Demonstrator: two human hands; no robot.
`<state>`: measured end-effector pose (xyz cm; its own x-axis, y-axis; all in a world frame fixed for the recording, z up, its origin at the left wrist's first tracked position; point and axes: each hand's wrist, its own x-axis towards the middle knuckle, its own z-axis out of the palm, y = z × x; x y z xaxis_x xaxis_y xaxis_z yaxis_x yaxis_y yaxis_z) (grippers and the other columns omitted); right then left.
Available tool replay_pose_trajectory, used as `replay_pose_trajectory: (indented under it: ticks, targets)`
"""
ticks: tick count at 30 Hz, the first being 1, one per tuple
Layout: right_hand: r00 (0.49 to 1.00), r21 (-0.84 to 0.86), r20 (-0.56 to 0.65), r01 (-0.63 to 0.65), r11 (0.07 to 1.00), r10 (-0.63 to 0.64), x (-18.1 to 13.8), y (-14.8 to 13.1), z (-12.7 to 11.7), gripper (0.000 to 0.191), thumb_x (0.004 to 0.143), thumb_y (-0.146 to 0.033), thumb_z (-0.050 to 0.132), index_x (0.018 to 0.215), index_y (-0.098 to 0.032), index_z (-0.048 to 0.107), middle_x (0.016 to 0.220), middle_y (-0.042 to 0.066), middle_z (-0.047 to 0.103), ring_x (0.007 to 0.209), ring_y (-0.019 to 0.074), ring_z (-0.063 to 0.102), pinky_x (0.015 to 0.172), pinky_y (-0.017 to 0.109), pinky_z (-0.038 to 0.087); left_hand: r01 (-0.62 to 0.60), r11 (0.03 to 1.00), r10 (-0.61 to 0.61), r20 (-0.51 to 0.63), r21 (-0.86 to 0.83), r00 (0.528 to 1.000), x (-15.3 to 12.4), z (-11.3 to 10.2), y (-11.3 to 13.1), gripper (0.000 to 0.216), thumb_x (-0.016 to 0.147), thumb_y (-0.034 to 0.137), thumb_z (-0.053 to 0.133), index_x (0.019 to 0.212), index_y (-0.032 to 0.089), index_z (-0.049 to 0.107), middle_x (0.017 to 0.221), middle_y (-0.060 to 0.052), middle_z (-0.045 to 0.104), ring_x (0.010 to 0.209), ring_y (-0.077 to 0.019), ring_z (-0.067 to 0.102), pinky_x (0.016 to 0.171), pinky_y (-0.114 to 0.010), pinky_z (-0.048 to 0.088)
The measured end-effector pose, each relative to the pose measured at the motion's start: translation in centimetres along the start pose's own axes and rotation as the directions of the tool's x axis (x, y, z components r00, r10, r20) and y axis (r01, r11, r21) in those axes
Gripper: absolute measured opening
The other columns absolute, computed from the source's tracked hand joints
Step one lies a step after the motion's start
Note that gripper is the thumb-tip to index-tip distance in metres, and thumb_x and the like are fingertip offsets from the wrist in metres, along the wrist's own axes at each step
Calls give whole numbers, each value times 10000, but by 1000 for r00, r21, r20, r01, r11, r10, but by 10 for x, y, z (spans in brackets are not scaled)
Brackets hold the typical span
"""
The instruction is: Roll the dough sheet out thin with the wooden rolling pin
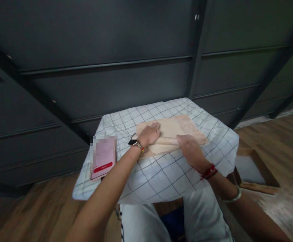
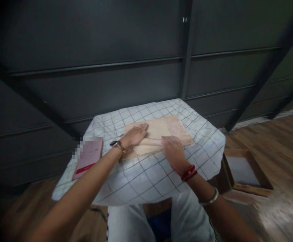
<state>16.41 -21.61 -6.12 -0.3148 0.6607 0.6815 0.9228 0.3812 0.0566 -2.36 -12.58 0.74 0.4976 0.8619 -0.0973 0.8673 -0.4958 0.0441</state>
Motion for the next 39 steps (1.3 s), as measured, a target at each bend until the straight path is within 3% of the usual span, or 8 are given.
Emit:
replay_pose_trajectory:
  ticks: [5, 10, 14, 19, 23, 28, 33, 39]
  targets:
    - [996, -128, -82, 21, 992, -31, -7, -6, 0, 389, 863, -31, 358, 1208, -48, 536, 1128, 169, 617, 1081, 247, 539, 967, 407, 425, -113, 993, 118, -135, 45, 984, -9, 7, 1, 531, 945, 273, 170, 1436, 118, 301, 1493, -74, 302, 1389, -187, 237, 1142, -385, 149]
    - [995, -79, -94, 28, 997, -35, -7, -6, 0, 319, 891, -70, 370, 1130, -76, 582, 973, 127, 658, 931, 219, 582, 889, 377, 469, -19, 999, 26, -165, 39, 986, -10, 10, 2, 532, 938, 255, 178, 1413, 75, 335, 1466, -110, 346, 1369, -199, 291, 1112, -394, 241]
    - [994, -118, -96, 32, 993, -43, -10, -9, -3, 382, 881, -47, 355, 1222, -46, 529, 1157, 181, 598, 1105, 254, 515, 962, 411, 420, -108, 991, 123, -230, 76, 965, -16, 12, -1, 509, 935, 255, 218, 1396, 104, 373, 1454, -93, 375, 1365, -193, 301, 1117, -377, 240]
    - [1000, -36, -17, -8, 999, 7, -3, -2, 1, 282, 911, -123, 395, 1112, -82, 589, 938, 123, 660, 892, 214, 579, 869, 377, 478, 12, 998, 3, -227, 68, 974, -15, 13, -3, 506, 939, 218, 190, 1361, 40, 406, 1419, -139, 418, 1325, -189, 375, 1074, -326, 320]
    - [997, -70, -71, 30, 997, -35, -10, -5, 0, 356, 901, -97, 392, 1229, -72, 528, 1113, 175, 615, 1079, 250, 529, 941, 420, 443, -57, 993, 83, -285, 100, 955, -23, 16, -5, 485, 942, 257, 238, 1362, 96, 419, 1431, -105, 409, 1342, -202, 347, 1098, -363, 288]
    - [999, -59, -31, 34, 998, -36, -9, -4, -3, 291, 918, -135, 416, 1160, -82, 570, 965, 134, 649, 937, 217, 575, 906, 389, 469, 38, 995, -9, -278, 97, 960, -27, 17, -6, 473, 935, 216, 234, 1313, 48, 462, 1391, -144, 456, 1295, -204, 419, 1066, -342, 335]
    - [993, -97, -68, 91, 991, -98, -12, -8, -9, 335, 906, -88, 389, 1202, -69, 545, 1092, 165, 620, 1026, 235, 551, 951, 409, 435, -3, 996, 32, -326, 90, 945, -40, 20, -5, 474, 935, 233, 243, 1331, 90, 461, 1410, -103, 441, 1335, -217, 357, 1093, -392, 294]
    - [997, -42, 9, 73, 996, -72, -9, -1, -8, 298, 918, -136, 409, 1158, -77, 575, 989, 143, 646, 924, 226, 573, 901, 396, 455, 68, 997, -47, -355, 48, 934, -45, 20, -3, 462, 918, 219, 273, 1296, 83, 500, 1361, -115, 499, 1289, -210, 425, 1094, -385, 292]
